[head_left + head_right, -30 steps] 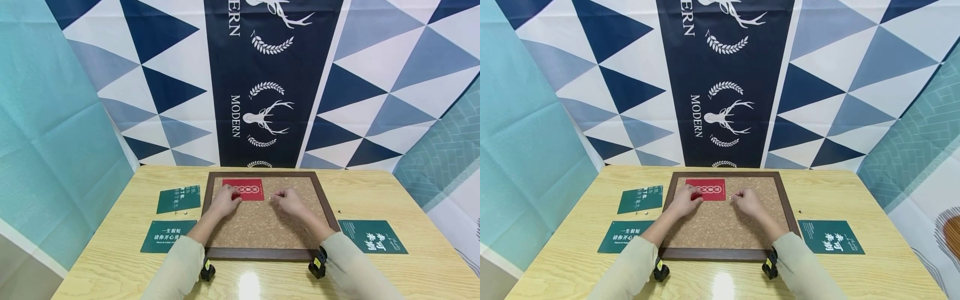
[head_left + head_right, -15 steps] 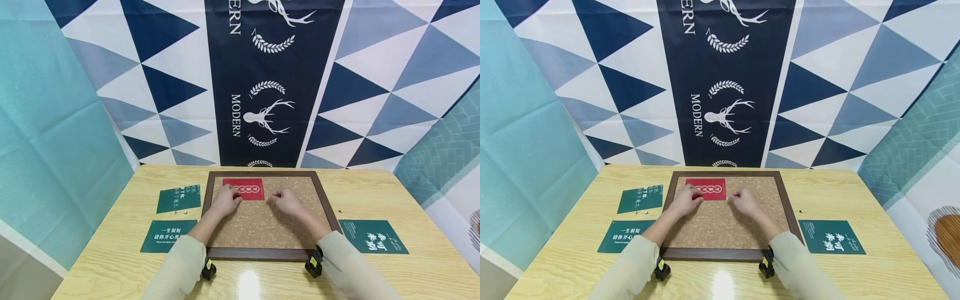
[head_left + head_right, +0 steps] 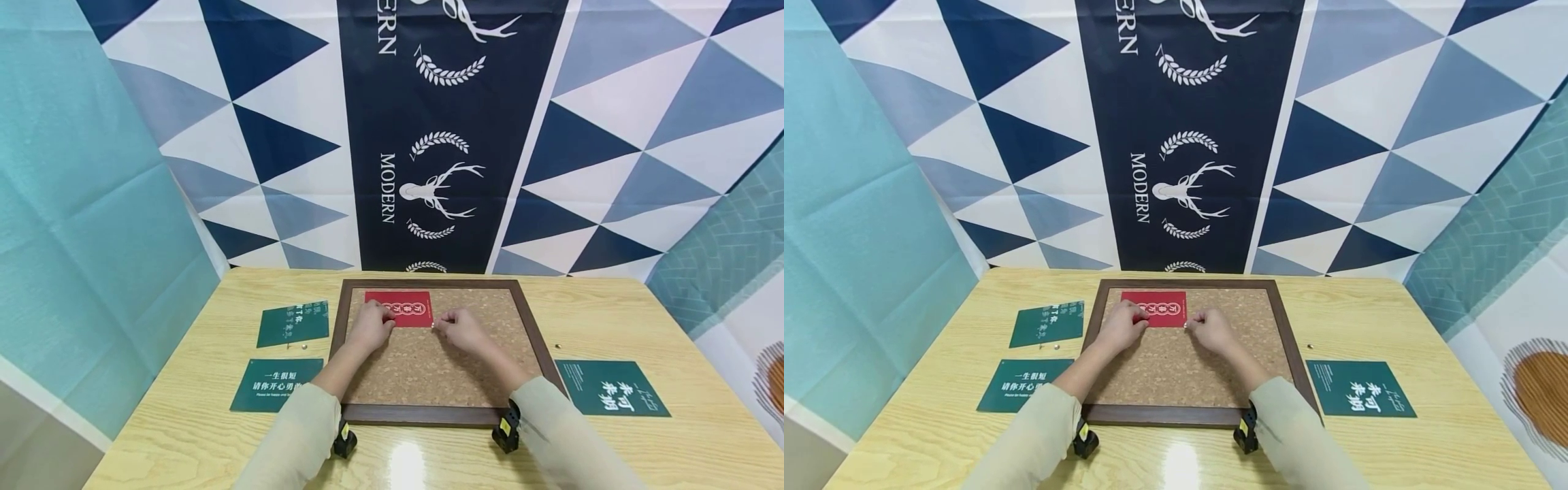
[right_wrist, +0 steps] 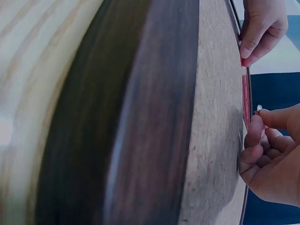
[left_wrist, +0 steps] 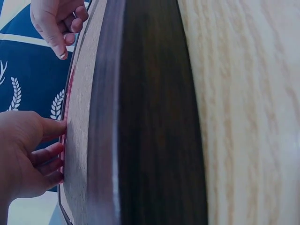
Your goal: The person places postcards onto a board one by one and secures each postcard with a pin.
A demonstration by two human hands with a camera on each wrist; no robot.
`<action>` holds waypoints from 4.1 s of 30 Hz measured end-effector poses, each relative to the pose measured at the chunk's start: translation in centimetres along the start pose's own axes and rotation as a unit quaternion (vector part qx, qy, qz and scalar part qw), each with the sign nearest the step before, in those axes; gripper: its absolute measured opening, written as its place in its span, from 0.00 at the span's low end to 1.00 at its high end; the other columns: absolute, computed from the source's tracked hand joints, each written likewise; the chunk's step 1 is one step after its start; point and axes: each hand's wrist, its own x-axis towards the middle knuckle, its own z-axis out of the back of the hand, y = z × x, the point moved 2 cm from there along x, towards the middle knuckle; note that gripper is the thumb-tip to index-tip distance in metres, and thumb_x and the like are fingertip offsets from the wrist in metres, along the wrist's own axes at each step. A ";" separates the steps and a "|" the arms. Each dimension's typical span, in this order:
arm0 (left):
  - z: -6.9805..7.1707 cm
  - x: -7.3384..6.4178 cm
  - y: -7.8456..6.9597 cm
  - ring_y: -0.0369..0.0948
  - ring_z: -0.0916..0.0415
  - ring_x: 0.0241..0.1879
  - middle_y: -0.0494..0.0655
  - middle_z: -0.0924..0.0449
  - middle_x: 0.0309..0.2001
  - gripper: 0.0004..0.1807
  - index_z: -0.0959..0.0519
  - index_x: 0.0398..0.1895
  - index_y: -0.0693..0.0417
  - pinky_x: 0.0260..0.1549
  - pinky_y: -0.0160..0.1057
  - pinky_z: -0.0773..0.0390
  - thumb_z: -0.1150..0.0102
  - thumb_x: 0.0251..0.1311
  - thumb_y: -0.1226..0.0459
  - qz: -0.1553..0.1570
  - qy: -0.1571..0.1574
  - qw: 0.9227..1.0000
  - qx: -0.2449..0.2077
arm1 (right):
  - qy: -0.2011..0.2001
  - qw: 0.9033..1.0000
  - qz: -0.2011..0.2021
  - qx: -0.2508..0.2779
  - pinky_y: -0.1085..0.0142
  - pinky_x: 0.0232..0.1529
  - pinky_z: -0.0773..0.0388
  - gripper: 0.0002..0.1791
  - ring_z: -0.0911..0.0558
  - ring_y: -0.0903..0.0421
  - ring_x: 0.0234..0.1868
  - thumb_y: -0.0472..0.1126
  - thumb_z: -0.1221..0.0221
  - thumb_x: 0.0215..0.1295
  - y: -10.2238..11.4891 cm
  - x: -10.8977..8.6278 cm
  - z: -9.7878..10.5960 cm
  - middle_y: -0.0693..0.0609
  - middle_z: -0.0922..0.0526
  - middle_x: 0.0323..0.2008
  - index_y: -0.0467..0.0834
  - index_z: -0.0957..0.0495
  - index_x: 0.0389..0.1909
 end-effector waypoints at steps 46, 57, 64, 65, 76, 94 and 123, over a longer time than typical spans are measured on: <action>0.0 0.1 -0.2 0.45 0.29 0.44 0.52 0.23 0.38 0.09 0.15 0.39 0.59 0.47 0.43 0.27 0.42 0.59 0.66 0.008 -0.003 1.000 -0.012 | 0.019 0.992 -0.009 -0.123 0.69 0.24 0.37 0.13 0.33 0.57 0.24 0.39 0.48 0.67 1.0 1.1 -0.7 0.51 0.30 0.22 0.40 0.25 0.23; -0.4 0.2 0.1 0.45 0.29 0.44 0.51 0.24 0.38 0.09 0.15 0.39 0.58 0.47 0.43 0.27 0.41 0.59 0.66 0.008 0.000 1.000 -0.004 | 0.068 0.995 -0.065 -0.024 0.71 0.18 0.42 0.12 0.39 0.61 0.16 0.38 0.50 0.69 0.3 1.8 -0.4 0.55 0.36 0.15 0.39 0.27 0.26; -0.4 0.3 0.1 0.45 0.28 0.43 0.51 0.23 0.37 0.08 0.15 0.38 0.58 0.46 0.43 0.26 0.41 0.58 0.66 -0.006 -0.005 1.000 0.002 | 0.090 0.993 -0.073 0.025 0.71 0.20 0.38 0.12 0.36 0.61 0.18 0.36 0.54 0.70 0.7 1.2 0.3 0.54 0.33 0.18 0.33 0.24 0.35; -0.4 0.3 0.1 0.45 0.28 0.43 0.51 0.23 0.37 0.08 0.15 0.38 0.58 0.46 0.43 0.26 0.41 0.58 0.66 -0.006 -0.005 1.000 0.001 | 0.093 0.993 -0.072 0.029 0.71 0.20 0.38 0.12 0.36 0.61 0.18 0.35 0.54 0.70 0.8 1.2 0.3 0.54 0.33 0.17 0.33 0.24 0.34; -0.2 0.2 -0.1 0.46 0.28 0.44 0.52 0.24 0.38 0.08 0.15 0.38 0.59 0.47 0.44 0.26 0.42 0.59 0.67 0.003 0.000 1.000 -0.005 | 0.071 0.993 -0.097 -0.024 0.70 0.18 0.39 0.10 0.37 0.60 0.17 0.38 0.49 0.68 0.9 1.6 -0.3 0.54 0.34 0.16 0.38 0.26 0.28; -0.2 0.1 -0.4 0.47 0.28 0.45 0.53 0.24 0.39 0.09 0.16 0.39 0.60 0.47 0.44 0.26 0.42 0.59 0.67 0.007 0.004 1.000 -0.006 | 0.052 0.988 -0.092 -0.115 0.68 0.19 0.37 0.15 0.34 0.58 0.19 0.41 0.50 0.69 1.4 1.5 -0.5 0.51 0.33 0.18 0.44 0.33 0.20; -0.1 0.1 -0.4 0.47 0.29 0.47 0.53 0.25 0.41 0.10 0.16 0.42 0.58 0.48 0.45 0.26 0.42 0.60 0.66 0.021 0.013 1.000 -0.001 | 0.066 0.985 -0.093 -0.129 0.69 0.17 0.40 0.17 0.38 0.59 0.16 0.40 0.51 0.69 2.1 1.7 -0.7 0.53 0.36 0.16 0.45 0.35 0.17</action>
